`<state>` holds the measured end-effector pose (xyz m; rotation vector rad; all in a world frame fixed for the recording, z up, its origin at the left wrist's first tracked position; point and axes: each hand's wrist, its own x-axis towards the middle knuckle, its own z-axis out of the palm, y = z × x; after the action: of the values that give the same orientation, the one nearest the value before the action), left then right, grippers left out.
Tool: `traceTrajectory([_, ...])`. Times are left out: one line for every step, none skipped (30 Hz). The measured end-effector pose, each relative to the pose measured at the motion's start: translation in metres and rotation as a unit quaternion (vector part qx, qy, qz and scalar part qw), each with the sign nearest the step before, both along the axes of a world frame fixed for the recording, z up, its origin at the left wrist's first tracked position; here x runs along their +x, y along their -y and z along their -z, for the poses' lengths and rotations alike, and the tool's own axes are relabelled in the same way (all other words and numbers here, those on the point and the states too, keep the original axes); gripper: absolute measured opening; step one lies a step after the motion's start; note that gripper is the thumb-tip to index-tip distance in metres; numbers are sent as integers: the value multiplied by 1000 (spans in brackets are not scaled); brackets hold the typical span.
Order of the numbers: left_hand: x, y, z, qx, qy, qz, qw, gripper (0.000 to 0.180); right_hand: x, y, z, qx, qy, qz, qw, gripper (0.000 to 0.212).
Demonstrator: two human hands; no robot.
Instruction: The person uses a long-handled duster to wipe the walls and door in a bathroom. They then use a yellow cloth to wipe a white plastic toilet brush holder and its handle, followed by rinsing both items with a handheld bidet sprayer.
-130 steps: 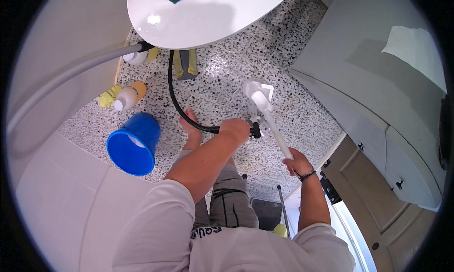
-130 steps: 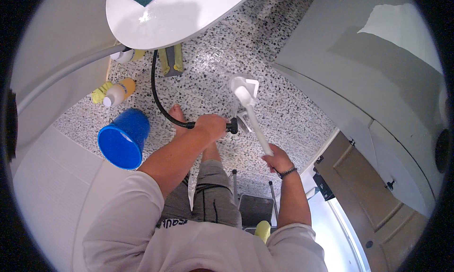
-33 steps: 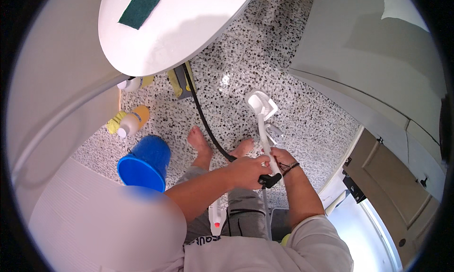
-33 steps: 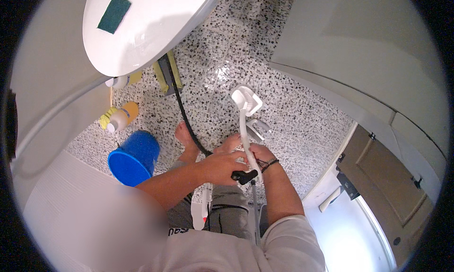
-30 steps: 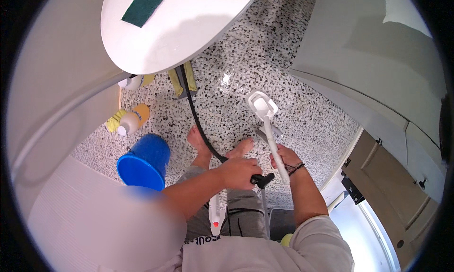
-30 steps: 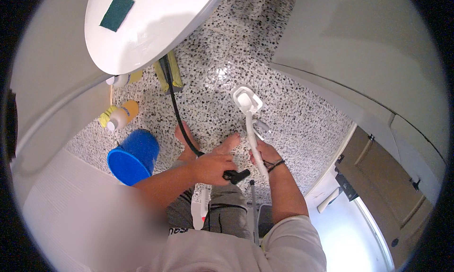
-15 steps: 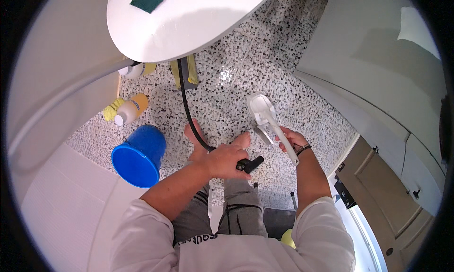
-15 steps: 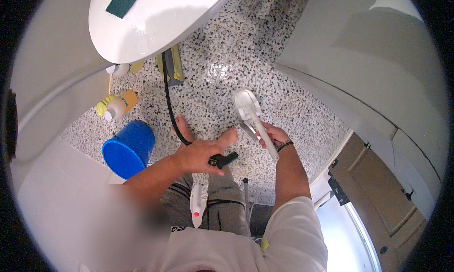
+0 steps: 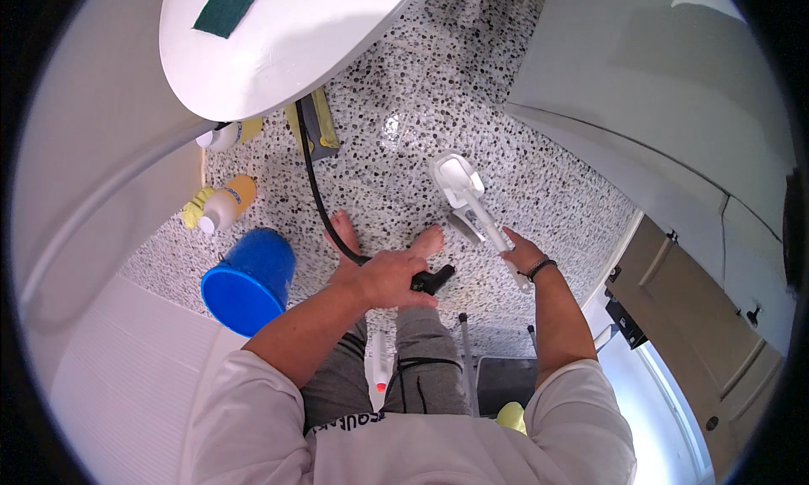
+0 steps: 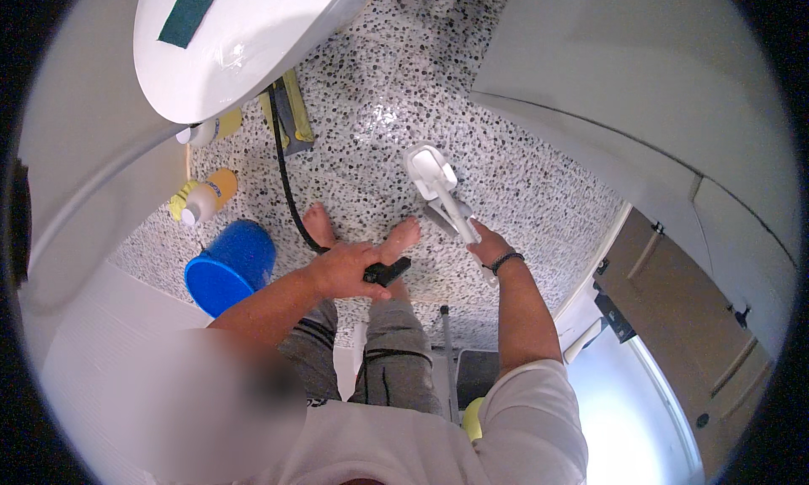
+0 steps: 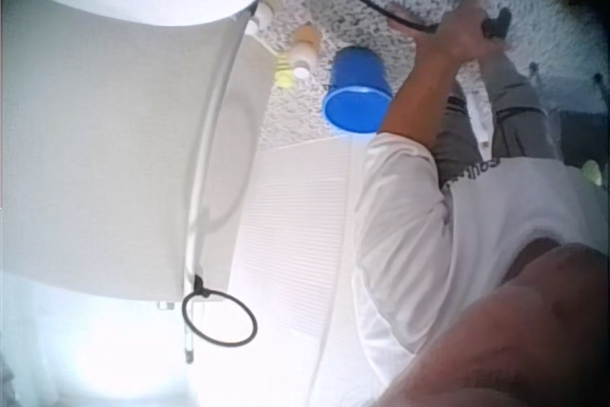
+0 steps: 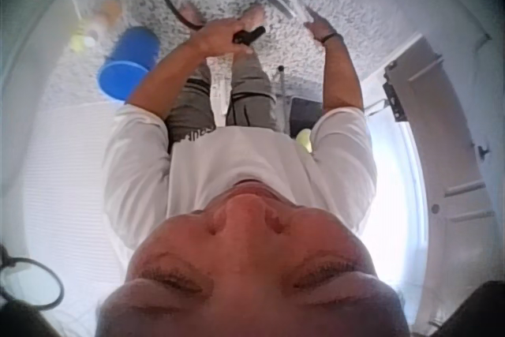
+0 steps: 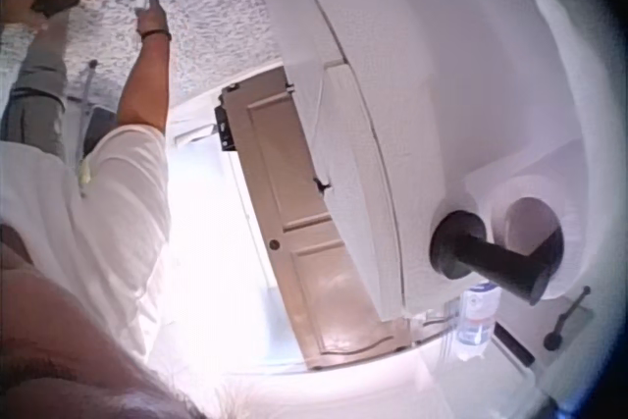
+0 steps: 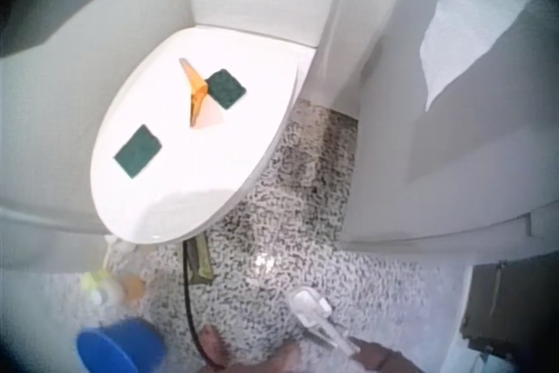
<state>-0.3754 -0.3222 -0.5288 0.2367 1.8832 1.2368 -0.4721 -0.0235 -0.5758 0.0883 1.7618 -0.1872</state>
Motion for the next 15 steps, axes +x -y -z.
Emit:
traceTrajectory([0, 0, 1, -1, -7, -2, 1000, 55, 4, 1, 0, -3, -9, 10, 1000, 60])
traceTrajectory([0, 1, 0, -3, -6, 8, 1000, 55, 10, 2, 0, -11, -25, 4, 1000, 57])
traceTrajectory([0, 2, 0, -5, -5, 19, 1000, 56, 17, 3, 1, -19, -42, -2, 999, 55])
traceTrajectory([0, 2, -1, -8, -3, 30, 1000, 57, 24, 3, 2, -27, -59, -8, 998, 52])
traceTrajectory([1, 3, -2, 0, -6, 28, 1000, 56, 32, 1, 5, -37, -93, 8, 995, 50])
traceTrajectory([2, 3, -2, 7, -8, 26, 1000, 56, 43, -2, 7, -48, -127, 23, 990, 48])
traceTrajectory([2, 2, -3, 14, -11, 23, 1000, 56, 50, -5, 9, -58, -161, 39, 985, 46])
traceTrajectory([5, 6, -2, 13, -10, 23, 1000, 56, 47, 12, -2, -14, -187, 28, 982, 43])
traceTrajectory([9, 8, -1, 15, -10, 21, 1000, 56, 45, 20, -14, 0, -184, 27, 983, 42])
traceTrajectory([11, 10, -1, 18, -11, 18, 1000, 56, 45, 27, -25, 14, -181, 25, 983, 42])
traceTrajectory([12, 11, -2, 24, -13, 14, 1000, 56, 49, 27, -33, 32, -180, 25, 983, 42])
traceTrajectory([12, 14, -5, 30, -15, 9, 999, 56, 56, 18, -35, -20, -236, 19, 971, 41])
traceTrajectory([12, 15, -7, 36, -17, 4, 999, 56, 55, 15, -39, -22, -229, -4, 973, 41])
traceTrajectory([12, 16, -9, 33, -18, 7, 999, 55, 50, 16, -47, -23, -223, -26, 974, 40])
traceTrajectory([12, 16, -10, 29, -18, 8, 999, 55, 47, 16, -52, -25, -216, -50, 975, 40])
